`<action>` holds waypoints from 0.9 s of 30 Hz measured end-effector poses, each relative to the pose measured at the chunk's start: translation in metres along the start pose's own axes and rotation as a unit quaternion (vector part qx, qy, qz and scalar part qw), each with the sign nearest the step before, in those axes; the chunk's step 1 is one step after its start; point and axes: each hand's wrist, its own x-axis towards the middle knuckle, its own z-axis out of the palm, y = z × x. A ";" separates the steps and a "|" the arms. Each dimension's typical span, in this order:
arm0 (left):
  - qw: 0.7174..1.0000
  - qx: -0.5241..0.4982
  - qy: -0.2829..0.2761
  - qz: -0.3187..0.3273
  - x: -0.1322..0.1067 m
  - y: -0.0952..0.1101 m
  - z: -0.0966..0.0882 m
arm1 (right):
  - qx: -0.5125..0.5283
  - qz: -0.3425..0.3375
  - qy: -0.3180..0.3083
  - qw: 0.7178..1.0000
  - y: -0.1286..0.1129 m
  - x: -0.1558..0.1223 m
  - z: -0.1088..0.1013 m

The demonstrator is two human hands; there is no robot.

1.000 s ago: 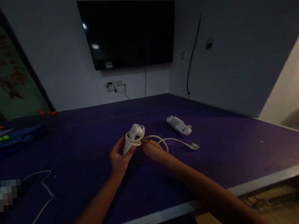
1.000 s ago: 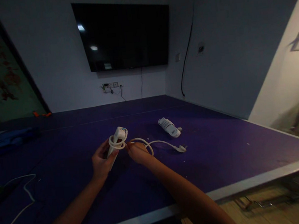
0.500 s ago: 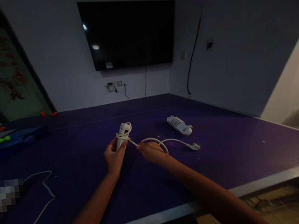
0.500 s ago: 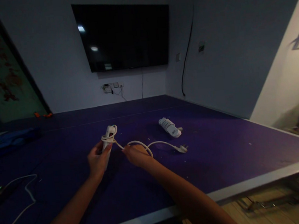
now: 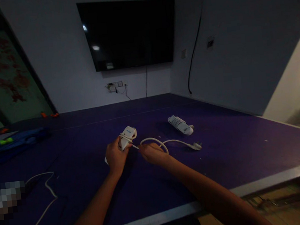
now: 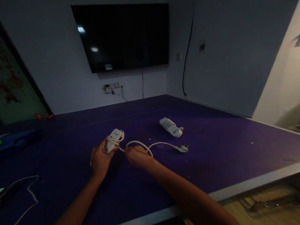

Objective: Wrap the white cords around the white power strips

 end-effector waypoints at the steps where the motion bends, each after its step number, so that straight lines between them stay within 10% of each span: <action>1: 1.000 0.019 -0.001 0.018 0.000 -0.001 0.000 | -0.001 -0.002 -0.002 1.000 0.000 0.000 0.000; 18: 0.964 0.142 -0.080 0.210 0.003 -0.017 0.004 | -0.080 -0.083 0.065 0.991 0.013 -0.009 -0.003; 27: 0.964 0.138 -0.092 0.208 0.004 -0.009 -0.005 | -0.053 -0.098 0.143 0.983 0.016 -0.010 0.002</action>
